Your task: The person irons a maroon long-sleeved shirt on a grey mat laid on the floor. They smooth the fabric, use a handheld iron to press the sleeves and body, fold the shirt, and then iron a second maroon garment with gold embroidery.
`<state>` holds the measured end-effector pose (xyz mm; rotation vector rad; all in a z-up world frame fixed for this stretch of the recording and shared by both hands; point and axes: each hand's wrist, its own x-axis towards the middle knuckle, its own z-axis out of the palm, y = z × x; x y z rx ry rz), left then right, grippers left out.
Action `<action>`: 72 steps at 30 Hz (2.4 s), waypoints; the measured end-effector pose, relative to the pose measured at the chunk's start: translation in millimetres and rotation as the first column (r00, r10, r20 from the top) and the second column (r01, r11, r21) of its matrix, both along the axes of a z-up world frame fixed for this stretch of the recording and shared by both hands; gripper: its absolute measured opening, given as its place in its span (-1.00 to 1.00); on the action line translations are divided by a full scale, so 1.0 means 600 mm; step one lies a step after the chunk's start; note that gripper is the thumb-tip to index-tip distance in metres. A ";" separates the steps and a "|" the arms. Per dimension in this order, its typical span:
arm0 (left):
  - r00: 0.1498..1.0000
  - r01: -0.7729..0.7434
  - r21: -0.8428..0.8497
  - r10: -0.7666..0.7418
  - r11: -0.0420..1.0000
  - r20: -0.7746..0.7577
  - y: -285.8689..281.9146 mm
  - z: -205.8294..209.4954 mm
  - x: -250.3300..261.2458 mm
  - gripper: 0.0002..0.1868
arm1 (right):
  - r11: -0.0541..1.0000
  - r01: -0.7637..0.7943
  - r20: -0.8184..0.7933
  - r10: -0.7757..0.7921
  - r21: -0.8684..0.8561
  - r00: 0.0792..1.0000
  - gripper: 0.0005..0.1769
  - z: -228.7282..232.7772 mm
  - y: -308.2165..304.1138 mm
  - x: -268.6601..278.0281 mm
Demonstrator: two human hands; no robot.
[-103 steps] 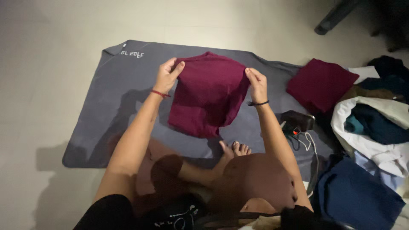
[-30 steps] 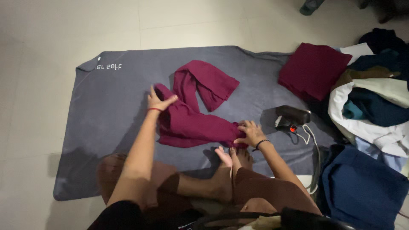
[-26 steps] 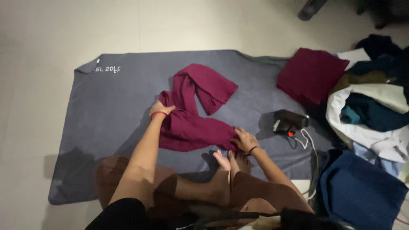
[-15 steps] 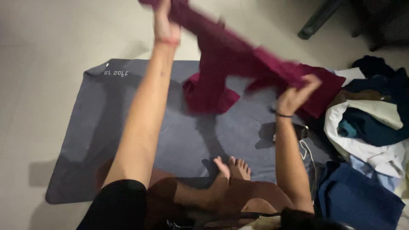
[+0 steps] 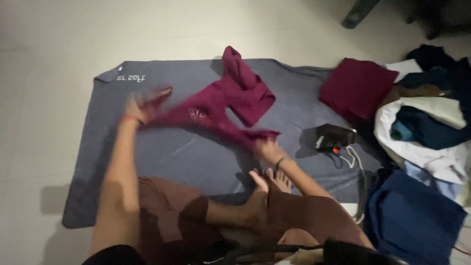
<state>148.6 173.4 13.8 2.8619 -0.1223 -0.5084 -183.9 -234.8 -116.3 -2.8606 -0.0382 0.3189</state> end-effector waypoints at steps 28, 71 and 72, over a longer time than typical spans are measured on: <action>0.926 0.377 -0.758 -0.250 0.532 0.285 -0.098 -0.239 0.106 -0.76 | 0.521 0.502 0.030 -0.714 0.691 0.700 -0.74 -0.128 0.011 0.065; 0.665 0.613 -0.169 -0.387 0.772 0.639 -0.119 -0.134 -0.112 -0.40 | 0.822 0.175 0.327 -0.397 0.542 0.857 -0.40 0.039 0.110 0.182; 0.732 0.579 -0.159 -0.423 0.800 0.533 -0.138 -0.147 -0.111 -0.35 | 0.797 0.236 0.212 -0.411 0.556 0.887 -0.28 0.030 0.135 0.218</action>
